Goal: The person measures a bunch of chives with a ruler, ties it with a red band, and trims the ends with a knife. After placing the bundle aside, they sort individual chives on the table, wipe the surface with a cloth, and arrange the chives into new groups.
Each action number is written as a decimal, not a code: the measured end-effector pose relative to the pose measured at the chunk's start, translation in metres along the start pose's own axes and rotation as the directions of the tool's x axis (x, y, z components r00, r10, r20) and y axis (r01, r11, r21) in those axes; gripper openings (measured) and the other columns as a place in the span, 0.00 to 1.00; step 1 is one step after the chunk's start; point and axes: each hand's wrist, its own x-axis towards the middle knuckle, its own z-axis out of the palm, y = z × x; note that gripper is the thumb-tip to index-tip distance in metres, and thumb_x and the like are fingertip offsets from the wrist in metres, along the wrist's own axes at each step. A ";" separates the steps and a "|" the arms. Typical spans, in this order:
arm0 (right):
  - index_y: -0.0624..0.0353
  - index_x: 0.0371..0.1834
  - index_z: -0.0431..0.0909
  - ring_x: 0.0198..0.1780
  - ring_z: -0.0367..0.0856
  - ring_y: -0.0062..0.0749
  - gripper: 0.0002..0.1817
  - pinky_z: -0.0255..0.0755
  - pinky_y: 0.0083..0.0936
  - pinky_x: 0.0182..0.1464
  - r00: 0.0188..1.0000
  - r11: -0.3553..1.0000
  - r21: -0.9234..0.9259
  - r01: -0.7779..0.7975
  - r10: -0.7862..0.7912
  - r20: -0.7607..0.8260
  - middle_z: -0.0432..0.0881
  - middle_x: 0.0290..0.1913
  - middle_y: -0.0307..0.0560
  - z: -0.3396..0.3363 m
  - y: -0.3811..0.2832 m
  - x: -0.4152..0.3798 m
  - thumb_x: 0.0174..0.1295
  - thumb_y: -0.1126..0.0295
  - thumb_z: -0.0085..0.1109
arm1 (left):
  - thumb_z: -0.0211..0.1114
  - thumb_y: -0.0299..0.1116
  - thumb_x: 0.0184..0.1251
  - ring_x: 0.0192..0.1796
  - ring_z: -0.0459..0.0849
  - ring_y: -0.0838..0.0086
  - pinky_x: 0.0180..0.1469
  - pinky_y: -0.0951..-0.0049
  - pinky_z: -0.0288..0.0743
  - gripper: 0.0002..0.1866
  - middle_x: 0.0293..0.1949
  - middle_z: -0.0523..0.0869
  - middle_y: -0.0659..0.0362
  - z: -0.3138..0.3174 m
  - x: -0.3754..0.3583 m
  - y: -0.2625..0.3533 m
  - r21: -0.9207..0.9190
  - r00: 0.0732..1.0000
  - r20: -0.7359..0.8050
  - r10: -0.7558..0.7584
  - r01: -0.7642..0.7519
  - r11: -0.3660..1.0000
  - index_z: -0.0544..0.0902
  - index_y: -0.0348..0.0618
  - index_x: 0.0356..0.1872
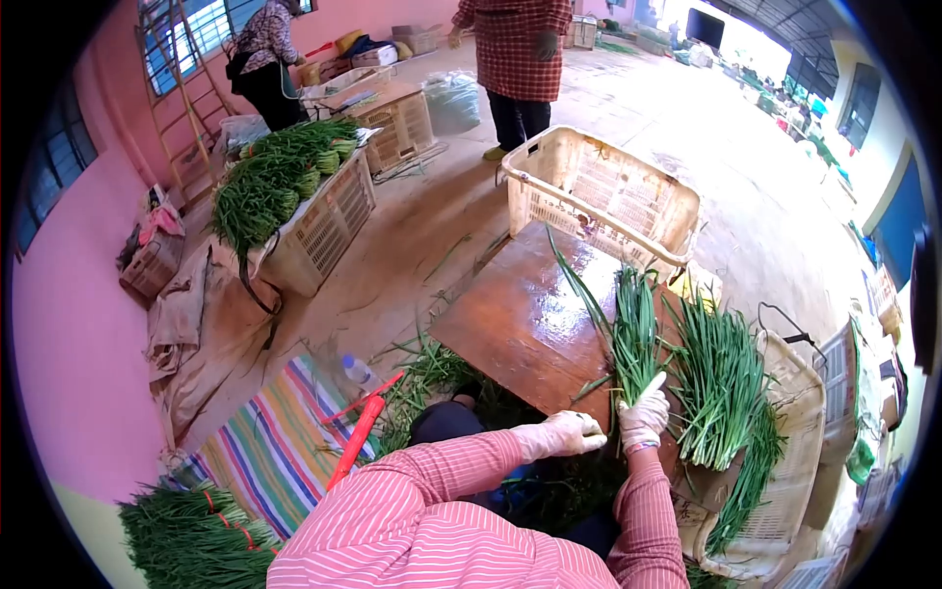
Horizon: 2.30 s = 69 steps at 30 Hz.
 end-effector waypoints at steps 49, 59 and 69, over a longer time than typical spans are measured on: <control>0.66 0.62 0.60 0.36 0.84 0.50 0.30 0.78 0.45 0.37 0.996 0.845 0.534 0.028 0.021 -0.086 0.82 0.35 0.55 0.033 -0.005 0.013 0.55 0.70 0.56 | 0.56 0.31 0.70 0.32 0.79 0.81 0.38 0.80 0.76 0.27 0.33 0.84 0.61 -0.080 -0.061 0.019 -0.603 0.743 -0.613 -0.269 -0.221 0.766 0.62 0.41 0.69; 0.74 0.67 0.57 0.65 0.69 0.46 0.49 0.64 0.30 0.64 0.988 0.506 0.861 0.057 -0.154 0.025 0.71 0.61 0.64 -0.003 0.067 0.016 0.52 0.50 0.70 | 0.59 0.38 0.69 0.33 0.81 0.77 0.37 0.78 0.76 0.26 0.38 0.84 0.57 -0.027 0.029 -0.001 -0.810 0.889 -0.209 -0.407 0.076 0.582 0.66 0.37 0.64; 0.61 0.53 0.77 0.46 0.81 0.38 0.19 0.74 0.28 0.51 0.862 0.598 0.697 0.396 0.020 -0.507 0.81 0.47 0.52 -0.010 0.107 -0.022 0.56 0.75 0.62 | 0.59 0.37 0.69 0.31 0.78 0.80 0.33 0.80 0.73 0.12 0.33 0.82 0.60 -0.029 0.049 -0.027 -0.544 0.867 -0.286 -0.408 0.204 0.814 0.78 0.38 0.44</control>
